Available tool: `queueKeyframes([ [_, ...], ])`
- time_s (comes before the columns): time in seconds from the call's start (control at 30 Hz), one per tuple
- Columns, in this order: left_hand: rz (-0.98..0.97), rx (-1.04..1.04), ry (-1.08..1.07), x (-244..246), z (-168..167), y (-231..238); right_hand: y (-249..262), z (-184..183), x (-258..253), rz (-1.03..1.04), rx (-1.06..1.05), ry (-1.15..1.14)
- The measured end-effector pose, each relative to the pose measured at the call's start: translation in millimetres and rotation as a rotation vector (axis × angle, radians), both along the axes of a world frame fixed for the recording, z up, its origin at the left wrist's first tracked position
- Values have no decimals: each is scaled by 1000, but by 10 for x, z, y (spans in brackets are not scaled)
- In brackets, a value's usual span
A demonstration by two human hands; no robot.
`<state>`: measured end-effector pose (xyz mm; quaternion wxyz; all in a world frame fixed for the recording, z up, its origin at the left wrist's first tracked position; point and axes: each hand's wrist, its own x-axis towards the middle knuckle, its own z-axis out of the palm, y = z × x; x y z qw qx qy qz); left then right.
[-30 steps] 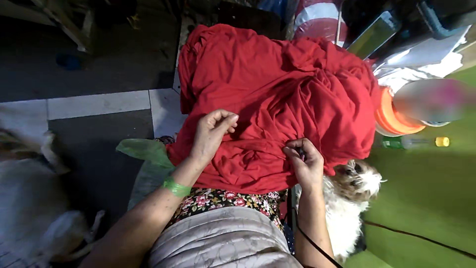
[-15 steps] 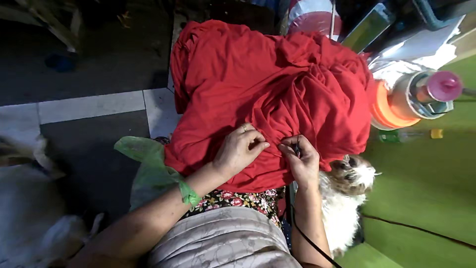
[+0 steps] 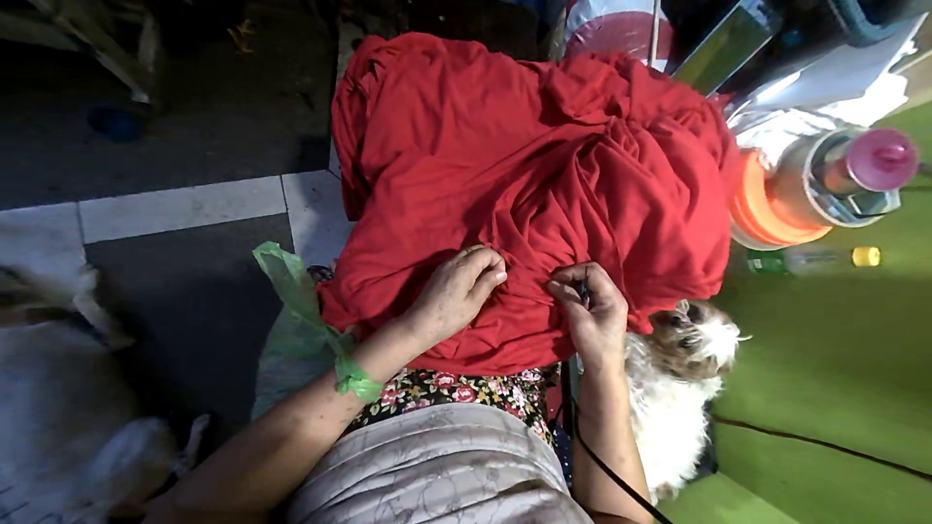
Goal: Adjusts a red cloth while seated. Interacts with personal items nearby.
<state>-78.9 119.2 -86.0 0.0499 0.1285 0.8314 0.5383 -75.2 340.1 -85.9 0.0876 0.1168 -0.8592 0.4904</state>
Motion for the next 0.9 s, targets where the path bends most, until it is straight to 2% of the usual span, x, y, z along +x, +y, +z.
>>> queueKeyframes([
  [0.1,-1,-20,9,24,31,6,-83,166,128,-20,139,91],
  [0.23,1,-34,24,45,31,7,-197,277,250,95,277,25],
  [0.37,0,-58,1,63,33,17,-363,297,289,19,515,100],
  [0.47,10,-71,19,79,35,26,-442,349,298,-11,593,84],
  [0.77,106,-134,374,131,-46,98,-481,302,213,15,594,106],
  [0.83,154,-87,364,97,30,3,-354,288,167,50,447,15],
  [0.9,211,-7,275,60,118,-170,-159,266,96,91,208,-162],
])
